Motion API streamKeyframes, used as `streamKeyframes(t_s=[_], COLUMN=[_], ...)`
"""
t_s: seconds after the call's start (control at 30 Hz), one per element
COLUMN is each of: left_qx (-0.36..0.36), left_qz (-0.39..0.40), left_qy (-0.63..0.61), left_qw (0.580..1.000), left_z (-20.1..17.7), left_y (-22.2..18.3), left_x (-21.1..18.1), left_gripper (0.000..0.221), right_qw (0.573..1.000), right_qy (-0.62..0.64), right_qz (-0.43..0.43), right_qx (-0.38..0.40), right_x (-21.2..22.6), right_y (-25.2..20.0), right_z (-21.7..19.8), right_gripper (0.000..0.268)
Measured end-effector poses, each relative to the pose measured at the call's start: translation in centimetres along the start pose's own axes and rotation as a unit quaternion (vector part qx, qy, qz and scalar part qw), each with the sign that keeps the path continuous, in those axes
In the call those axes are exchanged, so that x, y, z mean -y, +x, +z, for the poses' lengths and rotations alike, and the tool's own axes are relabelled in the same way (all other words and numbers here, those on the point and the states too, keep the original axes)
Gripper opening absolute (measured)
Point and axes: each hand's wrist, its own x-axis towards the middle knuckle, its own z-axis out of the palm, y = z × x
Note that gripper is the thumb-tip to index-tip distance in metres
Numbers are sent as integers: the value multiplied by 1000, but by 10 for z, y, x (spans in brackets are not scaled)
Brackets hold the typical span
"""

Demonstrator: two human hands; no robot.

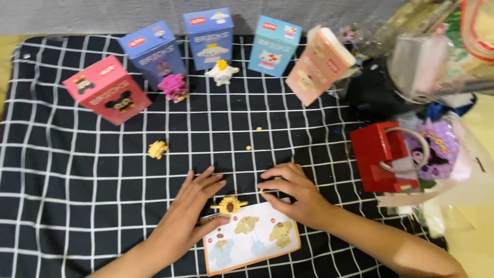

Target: Assembling a small yellow character model from plastic building blocks by following a printed instruction sheet.

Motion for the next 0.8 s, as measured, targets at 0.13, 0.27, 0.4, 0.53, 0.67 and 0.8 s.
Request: streamKeyframes(t_s=[0.13, 0.27, 0.4, 0.53, 0.67, 0.8], left_qx=[-3, -18, -23, -7, -29, -41], left_qz=[1, 31, 66, 59, 44, 56], left_qy=[15, 36, 60, 69, 102, 124], left_qw=[1000, 999, 996, 996, 993, 990], left_z=[1, 6, 8, 15, 22, 26], left_y=[-1, -7, -10, -15, -18, -15], left_x=[1, 4, 8, 17, 22, 23], left_gripper=[63, 62, 57, 55, 51, 36], right_qw=[997, 993, 990, 989, 991, 992], right_qy=[-72, -109, -125, -129, -113, -95], right_qz=[-23, -14, 3, 2, -8, -24], right_qx=[-20, 33, 60, 72, 76, 82], right_x=[2, 0, 0, 0, 1, -1], right_y=[-3, -9, -9, -8, -10, -13], right_z=[1, 3, 3, 1, 1, 2], right_gripper=[29, 35, 23, 25, 27, 22])
